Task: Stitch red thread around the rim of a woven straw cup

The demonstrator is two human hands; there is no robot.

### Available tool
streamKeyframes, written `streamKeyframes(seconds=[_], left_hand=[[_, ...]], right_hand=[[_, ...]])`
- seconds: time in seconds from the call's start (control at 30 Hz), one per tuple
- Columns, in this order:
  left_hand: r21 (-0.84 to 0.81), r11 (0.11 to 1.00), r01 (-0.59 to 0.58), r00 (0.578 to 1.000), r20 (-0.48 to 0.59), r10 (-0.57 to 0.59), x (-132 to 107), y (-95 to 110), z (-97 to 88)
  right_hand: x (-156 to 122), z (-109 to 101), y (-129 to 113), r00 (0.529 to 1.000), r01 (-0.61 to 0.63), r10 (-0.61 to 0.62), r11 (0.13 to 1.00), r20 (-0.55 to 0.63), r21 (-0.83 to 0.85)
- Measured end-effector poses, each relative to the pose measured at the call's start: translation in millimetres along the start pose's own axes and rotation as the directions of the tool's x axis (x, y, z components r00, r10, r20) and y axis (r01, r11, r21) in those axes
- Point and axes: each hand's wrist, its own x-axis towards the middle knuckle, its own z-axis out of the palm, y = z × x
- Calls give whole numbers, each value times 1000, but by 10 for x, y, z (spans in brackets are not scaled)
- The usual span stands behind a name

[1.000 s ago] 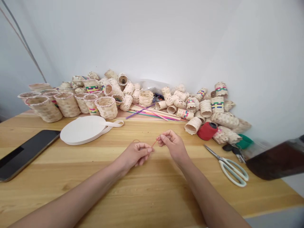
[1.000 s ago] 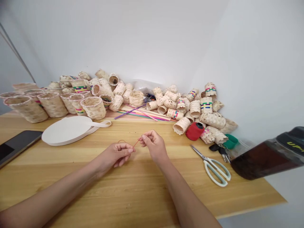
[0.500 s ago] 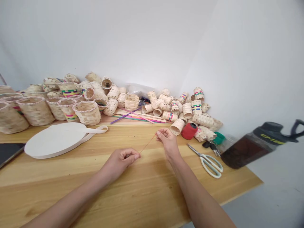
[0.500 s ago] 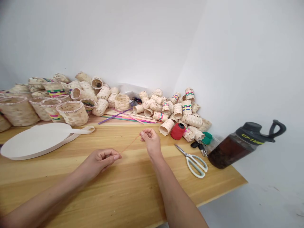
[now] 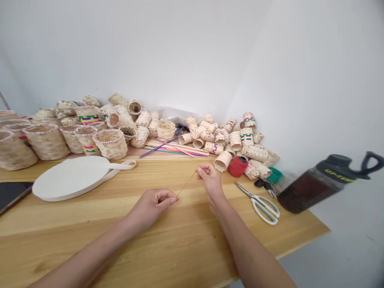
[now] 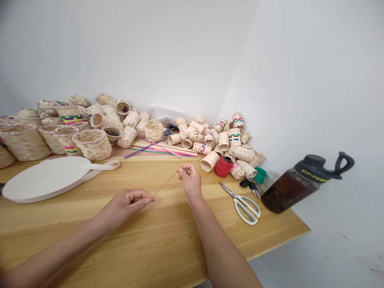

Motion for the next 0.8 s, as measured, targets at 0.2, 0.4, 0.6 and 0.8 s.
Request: streamKeyframes(seconds=[0.2,0.4,0.6,0.8], left_hand=[[170,985,-31,999,-15,34,-17,9,3],[310,949,-51,998,-22,61,-23,3,-1],[373,922,-107,994,36,101,-32,-28,49],[413,890,-194,979,137,150,-72,-57,119]], right_hand=[[24,-22,126,999,-27,29,994,17,-105],[40,-27,301,996,-77,86,974,34,-212],[40,-13,389,992,-94,113,956,52,-278],[65,-36,405,991,-85,111,956,75,-281]])
